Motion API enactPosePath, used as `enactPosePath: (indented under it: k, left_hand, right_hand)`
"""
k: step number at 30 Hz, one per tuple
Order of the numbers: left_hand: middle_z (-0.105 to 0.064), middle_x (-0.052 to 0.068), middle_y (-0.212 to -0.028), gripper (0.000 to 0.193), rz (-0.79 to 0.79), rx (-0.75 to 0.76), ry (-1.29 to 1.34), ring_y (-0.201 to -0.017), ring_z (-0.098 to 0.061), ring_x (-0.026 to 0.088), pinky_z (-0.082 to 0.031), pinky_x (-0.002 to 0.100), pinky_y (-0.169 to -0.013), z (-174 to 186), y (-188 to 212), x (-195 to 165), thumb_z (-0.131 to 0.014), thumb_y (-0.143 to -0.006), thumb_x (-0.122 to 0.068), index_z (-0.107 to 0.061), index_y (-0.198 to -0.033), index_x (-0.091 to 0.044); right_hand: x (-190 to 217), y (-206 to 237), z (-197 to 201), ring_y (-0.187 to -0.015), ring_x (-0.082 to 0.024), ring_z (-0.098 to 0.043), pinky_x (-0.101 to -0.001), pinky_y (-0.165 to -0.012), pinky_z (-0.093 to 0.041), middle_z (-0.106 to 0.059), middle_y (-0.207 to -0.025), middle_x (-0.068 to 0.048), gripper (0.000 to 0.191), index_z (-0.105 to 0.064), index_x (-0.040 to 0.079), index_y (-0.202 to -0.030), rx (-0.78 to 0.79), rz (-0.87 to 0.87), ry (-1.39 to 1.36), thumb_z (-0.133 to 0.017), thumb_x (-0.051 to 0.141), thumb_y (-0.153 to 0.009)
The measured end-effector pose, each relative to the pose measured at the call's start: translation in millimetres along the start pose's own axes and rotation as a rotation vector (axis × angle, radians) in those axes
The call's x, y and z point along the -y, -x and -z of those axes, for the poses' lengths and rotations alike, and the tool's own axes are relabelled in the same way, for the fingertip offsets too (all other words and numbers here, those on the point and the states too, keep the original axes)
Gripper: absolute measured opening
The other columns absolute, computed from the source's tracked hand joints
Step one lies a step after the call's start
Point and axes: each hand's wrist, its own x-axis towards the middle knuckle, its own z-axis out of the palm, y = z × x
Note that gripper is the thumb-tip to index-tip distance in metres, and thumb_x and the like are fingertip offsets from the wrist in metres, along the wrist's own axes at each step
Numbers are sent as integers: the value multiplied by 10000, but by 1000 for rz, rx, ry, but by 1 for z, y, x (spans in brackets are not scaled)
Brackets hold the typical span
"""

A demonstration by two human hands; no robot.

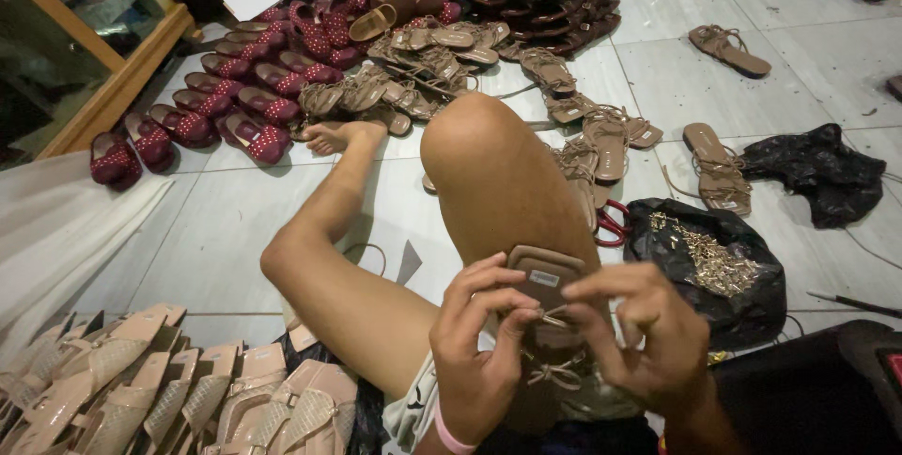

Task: The person sits on the floor and attaches small metal hardware pieces to the straps of a beige sandal. They repeatedly pick up the hardware from a black bag and fasten it to the shoe's strap.

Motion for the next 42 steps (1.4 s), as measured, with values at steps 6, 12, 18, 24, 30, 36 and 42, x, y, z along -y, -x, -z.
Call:
enactPosePath:
  k: [6, 12, 18, 24, 30, 36, 42]
  left_hand:
    - [-671, 93, -1110, 166, -120, 50, -218, -1182, -635, 353, -472, 460, -1044, 5, -7, -13, -784, -790, -14, -702, -921, -74]
    - [-641, 54, -1073, 208, -191, 106, -329, -1160, -641, 301, -416, 518, -1122, 5, -9, -18, -808, -787, -39, -692, -951, -94]
    - [-577, 106, -1186, 539, 58, 169, -141, -1128, -542, 293, -460, 436, -968, 7, -10, -16, -890, -698, -218, -658, -1157, -59]
    - [-626, 41, -1166, 222, 17, 328, -211, -1134, -582, 228, -345, 401, -1006, 9, -10, -9, -858, -824, -241, -791, -1023, -167]
    - [-568, 88, -1192, 144, 119, 235, -144, -1162, -511, 262, -336, 417, -1015, -8, -3, -12, -821, -818, -188, -775, -948, -147]
    - [-499, 131, -1178, 145, 156, 193, -104, -1158, -461, 298, -392, 424, -1015, -15, -1, -8, -831, -771, -149, -756, -892, -119]
    - [-496, 133, -1199, 149, 163, 144, -116, -1158, -464, 294, -394, 419, -1006, -18, 1, -8, -845, -747, -143, -761, -869, -127]
  right_hand:
    - [16, -7, 4, -831, -200, -712, -282, -687, -583, -756, -980, -119, 422, -408, 93, -796, 49, 37, 45, -825, 31, -813]
    - [22, -1, 7, -795, -179, -711, -262, -651, -553, -747, -949, -120, 420, -409, 116, -781, 33, 16, 45, -801, -29, -817]
    - [11, 15, 7, -731, -106, -611, -215, -654, -531, -744, -969, -127, 444, -350, 106, -804, -118, -276, -74, -770, -32, -841]
    - [2, 26, 6, -707, -58, -591, -208, -635, -520, -767, -929, -112, 439, -357, 99, -806, -52, -438, -98, -780, -17, -837]
    - [-7, 39, 0, -792, -66, -588, -215, -704, -515, -747, -959, -127, 411, -364, 98, -834, -59, -469, -257, -750, -41, -866]
    - [-13, 54, -4, -764, -75, -609, -215, -625, -511, -764, -964, -140, 365, -376, 102, -815, -88, -632, -410, -695, -57, -891]
    - [-12, 59, -9, -919, -90, -611, -231, -822, -492, -725, -994, -152, 365, -354, 100, -851, -118, -596, -451, -669, -72, -919]
